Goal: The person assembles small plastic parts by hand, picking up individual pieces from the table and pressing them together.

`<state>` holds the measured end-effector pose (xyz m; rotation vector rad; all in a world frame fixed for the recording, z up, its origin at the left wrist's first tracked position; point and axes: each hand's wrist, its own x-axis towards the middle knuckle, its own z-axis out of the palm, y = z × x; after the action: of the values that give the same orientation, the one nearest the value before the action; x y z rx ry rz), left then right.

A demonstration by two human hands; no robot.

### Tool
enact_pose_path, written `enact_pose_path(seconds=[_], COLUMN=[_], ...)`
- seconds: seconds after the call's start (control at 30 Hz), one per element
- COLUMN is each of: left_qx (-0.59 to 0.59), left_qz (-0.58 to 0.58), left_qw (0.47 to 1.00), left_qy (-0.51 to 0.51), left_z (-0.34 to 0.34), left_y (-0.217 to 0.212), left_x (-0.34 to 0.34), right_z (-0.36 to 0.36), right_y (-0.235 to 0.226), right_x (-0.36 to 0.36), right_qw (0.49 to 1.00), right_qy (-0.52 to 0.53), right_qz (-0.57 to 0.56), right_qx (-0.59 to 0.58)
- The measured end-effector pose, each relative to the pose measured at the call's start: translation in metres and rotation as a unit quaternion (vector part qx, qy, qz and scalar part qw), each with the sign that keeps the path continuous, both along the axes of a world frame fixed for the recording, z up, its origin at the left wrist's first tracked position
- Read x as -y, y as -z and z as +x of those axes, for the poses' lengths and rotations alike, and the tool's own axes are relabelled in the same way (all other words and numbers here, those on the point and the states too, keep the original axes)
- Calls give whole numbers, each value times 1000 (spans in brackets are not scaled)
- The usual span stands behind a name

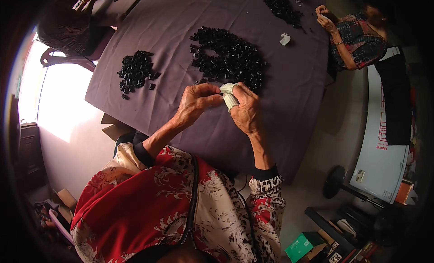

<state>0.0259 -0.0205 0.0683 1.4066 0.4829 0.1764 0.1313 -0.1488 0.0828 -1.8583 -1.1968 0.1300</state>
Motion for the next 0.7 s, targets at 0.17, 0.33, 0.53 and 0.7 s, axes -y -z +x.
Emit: enact_pose_path(seconds=[0.17,0.33,0.53,0.7], left_qx=[20,29,24,16], left_qz=[-42,-169,-120,-108], left_qw=[999,984,991,993], left_qy=[19,40,45,43], left_z=[-1,0,1,2], left_y=[0,12,14,8], left_x=[-5,-4,-5,-3], right_z=[0,3,2,5], right_y=[-1,1,2,7], right_x=[-3,3,2,3], right_qw=[1000,999,999,999], right_qy=[5,-21,-26,-29], right_qz=[-3,-2,-22,-21], right_qx=[11,-38,-17,-28])
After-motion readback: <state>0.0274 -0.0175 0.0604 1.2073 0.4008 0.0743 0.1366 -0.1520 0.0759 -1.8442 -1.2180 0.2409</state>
